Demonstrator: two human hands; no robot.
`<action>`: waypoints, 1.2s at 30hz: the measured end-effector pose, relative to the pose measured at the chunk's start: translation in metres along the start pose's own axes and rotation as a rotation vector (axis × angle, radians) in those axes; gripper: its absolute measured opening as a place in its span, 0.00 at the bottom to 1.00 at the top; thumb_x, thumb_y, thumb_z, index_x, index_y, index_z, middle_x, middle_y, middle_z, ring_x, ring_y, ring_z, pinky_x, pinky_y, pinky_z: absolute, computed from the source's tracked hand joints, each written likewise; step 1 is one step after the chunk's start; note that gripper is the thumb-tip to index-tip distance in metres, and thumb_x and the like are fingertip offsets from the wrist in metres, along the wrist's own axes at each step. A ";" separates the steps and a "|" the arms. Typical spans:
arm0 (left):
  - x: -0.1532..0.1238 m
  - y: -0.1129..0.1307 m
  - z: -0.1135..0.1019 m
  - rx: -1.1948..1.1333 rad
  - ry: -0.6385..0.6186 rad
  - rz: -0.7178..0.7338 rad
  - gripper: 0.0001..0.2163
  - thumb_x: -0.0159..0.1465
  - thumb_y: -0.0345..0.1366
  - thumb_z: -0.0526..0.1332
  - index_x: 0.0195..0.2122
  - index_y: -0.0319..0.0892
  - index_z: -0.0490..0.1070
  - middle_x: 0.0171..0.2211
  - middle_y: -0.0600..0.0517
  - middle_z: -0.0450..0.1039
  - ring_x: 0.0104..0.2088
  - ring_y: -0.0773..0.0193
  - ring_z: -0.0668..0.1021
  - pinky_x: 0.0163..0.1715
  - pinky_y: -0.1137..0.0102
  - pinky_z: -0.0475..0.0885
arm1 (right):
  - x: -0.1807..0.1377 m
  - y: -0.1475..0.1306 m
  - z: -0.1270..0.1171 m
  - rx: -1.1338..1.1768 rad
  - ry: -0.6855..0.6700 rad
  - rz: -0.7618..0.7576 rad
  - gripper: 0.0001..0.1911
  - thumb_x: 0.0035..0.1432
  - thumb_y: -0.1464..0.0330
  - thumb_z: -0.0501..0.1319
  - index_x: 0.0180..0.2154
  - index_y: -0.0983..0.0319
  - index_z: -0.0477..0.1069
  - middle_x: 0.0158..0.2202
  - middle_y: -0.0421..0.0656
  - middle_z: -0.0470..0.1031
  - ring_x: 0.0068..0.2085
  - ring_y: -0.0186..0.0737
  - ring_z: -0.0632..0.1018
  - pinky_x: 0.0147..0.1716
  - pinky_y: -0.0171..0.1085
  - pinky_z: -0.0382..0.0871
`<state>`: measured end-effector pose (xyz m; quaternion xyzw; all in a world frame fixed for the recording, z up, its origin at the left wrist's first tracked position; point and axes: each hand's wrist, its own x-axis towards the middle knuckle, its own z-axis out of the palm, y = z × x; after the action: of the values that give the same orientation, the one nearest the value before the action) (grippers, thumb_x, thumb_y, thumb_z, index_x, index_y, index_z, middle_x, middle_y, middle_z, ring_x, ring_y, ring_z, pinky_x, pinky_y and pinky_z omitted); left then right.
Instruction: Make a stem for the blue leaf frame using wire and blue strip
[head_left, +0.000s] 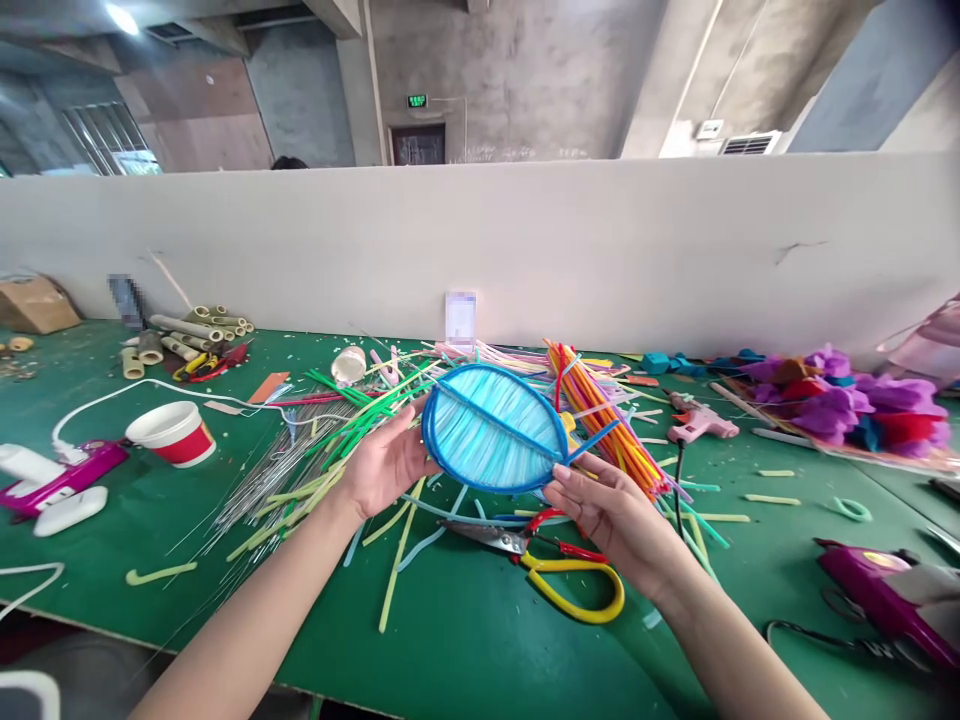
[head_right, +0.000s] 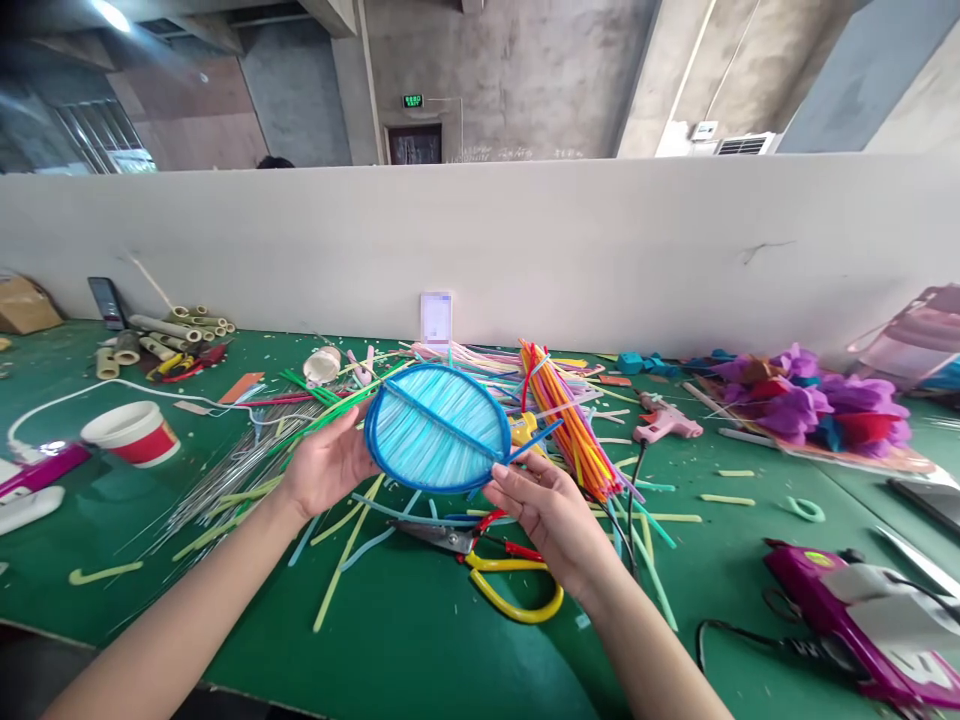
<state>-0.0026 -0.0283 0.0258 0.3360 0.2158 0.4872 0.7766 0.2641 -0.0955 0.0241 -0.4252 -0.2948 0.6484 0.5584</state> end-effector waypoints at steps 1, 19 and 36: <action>0.000 -0.001 0.001 0.023 0.017 -0.009 0.15 0.70 0.38 0.57 0.55 0.43 0.72 0.40 0.47 0.83 0.35 0.60 0.84 0.33 0.68 0.80 | 0.000 0.001 0.000 -0.045 -0.019 -0.016 0.17 0.43 0.68 0.79 0.34 0.60 0.76 0.32 0.38 0.78 0.33 0.33 0.81 0.39 0.31 0.79; 0.011 -0.011 -0.003 0.113 0.225 -0.022 0.13 0.70 0.37 0.56 0.47 0.37 0.76 0.36 0.46 0.83 0.34 0.59 0.84 0.31 0.70 0.78 | 0.004 -0.002 -0.010 -0.720 0.345 -0.651 0.27 0.57 0.52 0.67 0.53 0.59 0.70 0.44 0.45 0.72 0.38 0.42 0.72 0.35 0.40 0.68; -0.011 -0.052 0.042 -0.004 0.012 0.067 0.13 0.69 0.34 0.55 0.55 0.44 0.65 0.51 0.47 0.78 0.50 0.55 0.80 0.51 0.59 0.74 | -0.014 0.042 0.032 -1.211 -0.024 -0.952 0.08 0.62 0.71 0.64 0.43 0.56 0.79 0.45 0.46 0.68 0.43 0.47 0.69 0.44 0.48 0.67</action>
<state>0.0518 -0.0670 0.0163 0.3384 0.2081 0.5153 0.7593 0.2163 -0.1145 0.0054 -0.4770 -0.7554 0.0683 0.4440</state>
